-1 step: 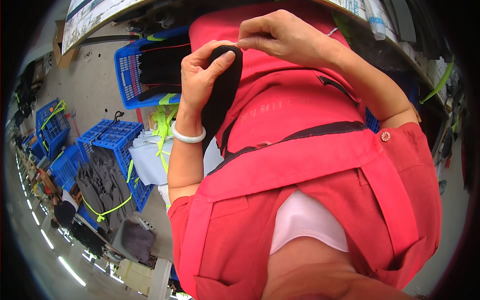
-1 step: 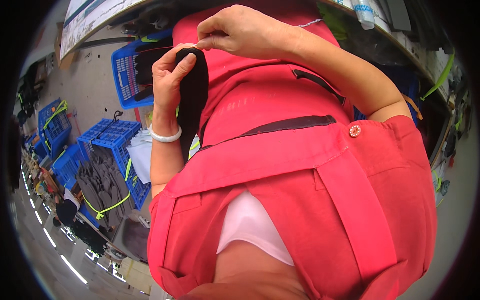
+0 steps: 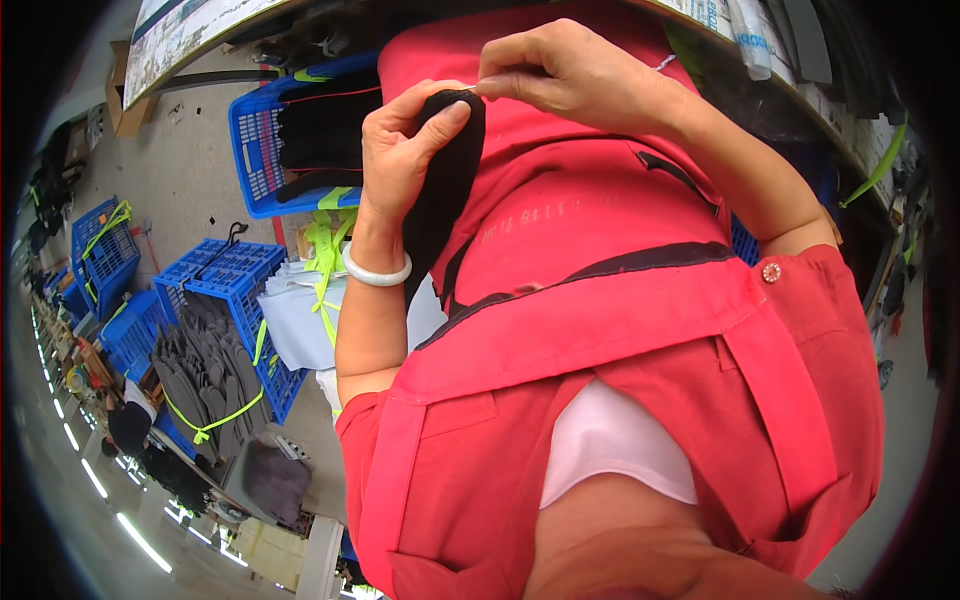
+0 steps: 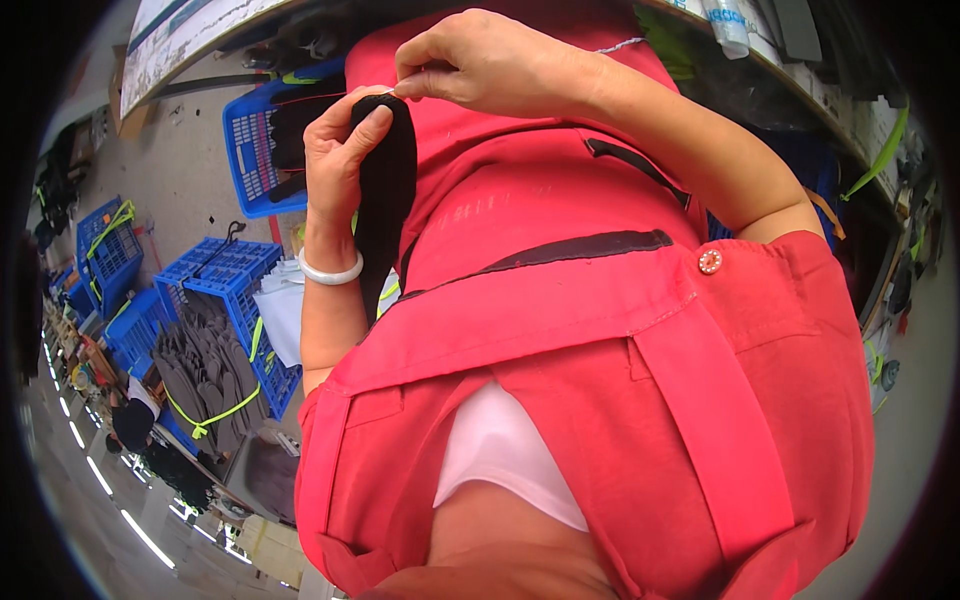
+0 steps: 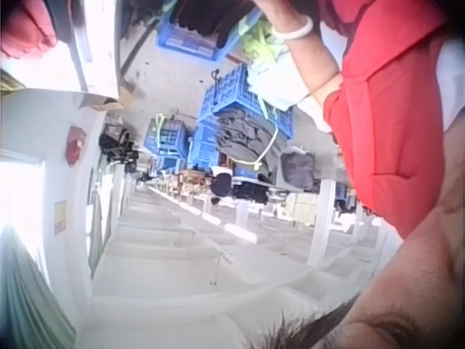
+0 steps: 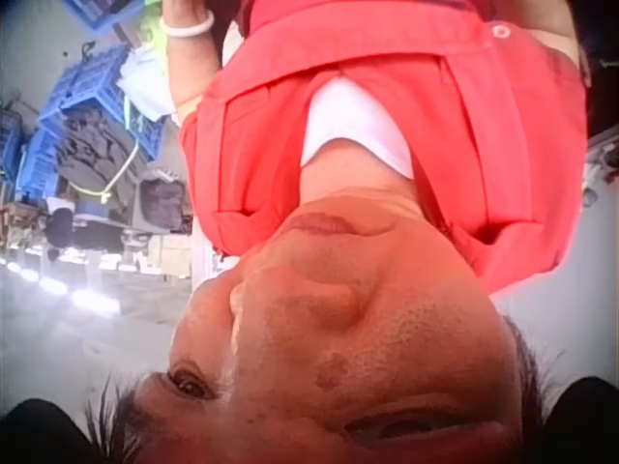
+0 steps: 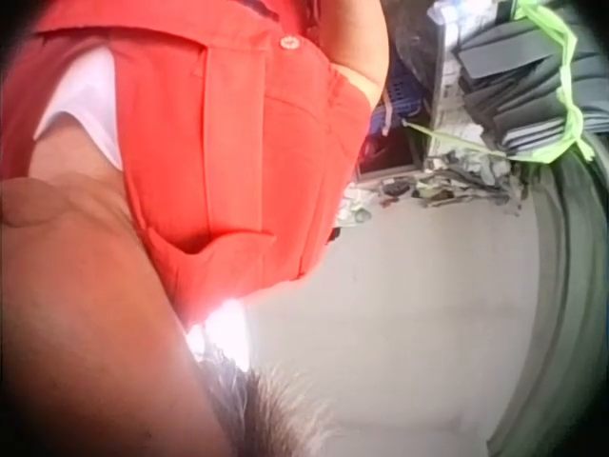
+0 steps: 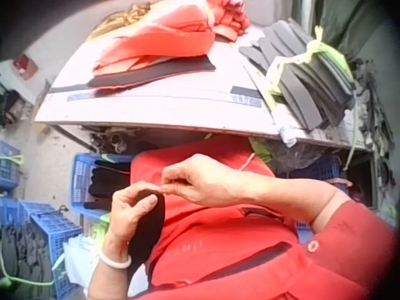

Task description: Hand-sewing or stitching together fabric and foam components of a product.

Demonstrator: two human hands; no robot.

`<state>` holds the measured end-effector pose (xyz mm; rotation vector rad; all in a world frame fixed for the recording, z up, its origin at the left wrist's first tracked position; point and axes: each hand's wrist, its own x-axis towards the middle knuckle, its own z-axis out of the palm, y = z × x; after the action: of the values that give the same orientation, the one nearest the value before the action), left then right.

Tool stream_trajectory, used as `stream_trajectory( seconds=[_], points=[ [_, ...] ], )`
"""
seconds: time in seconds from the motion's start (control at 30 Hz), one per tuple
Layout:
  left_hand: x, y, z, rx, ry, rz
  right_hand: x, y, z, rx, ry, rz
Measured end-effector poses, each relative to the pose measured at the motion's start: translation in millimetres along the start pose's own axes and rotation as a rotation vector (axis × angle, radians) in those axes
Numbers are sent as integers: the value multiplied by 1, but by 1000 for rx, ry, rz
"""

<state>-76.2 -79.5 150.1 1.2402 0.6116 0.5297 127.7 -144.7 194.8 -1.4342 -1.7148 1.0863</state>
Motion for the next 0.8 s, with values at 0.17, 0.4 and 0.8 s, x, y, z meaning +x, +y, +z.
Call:
stream_trajectory(
  seconds=[0.17,0.4,0.8],
  points=[
    [0,1,2,10,-8,-13,-4,8,1,-48,8,-13],
    [4,-9,0,30,-71,63,-8,13,12,552,-61,363],
    [3,-12,-6,-108,58,-56,1,41,-3,174,-89,139]
  ],
)
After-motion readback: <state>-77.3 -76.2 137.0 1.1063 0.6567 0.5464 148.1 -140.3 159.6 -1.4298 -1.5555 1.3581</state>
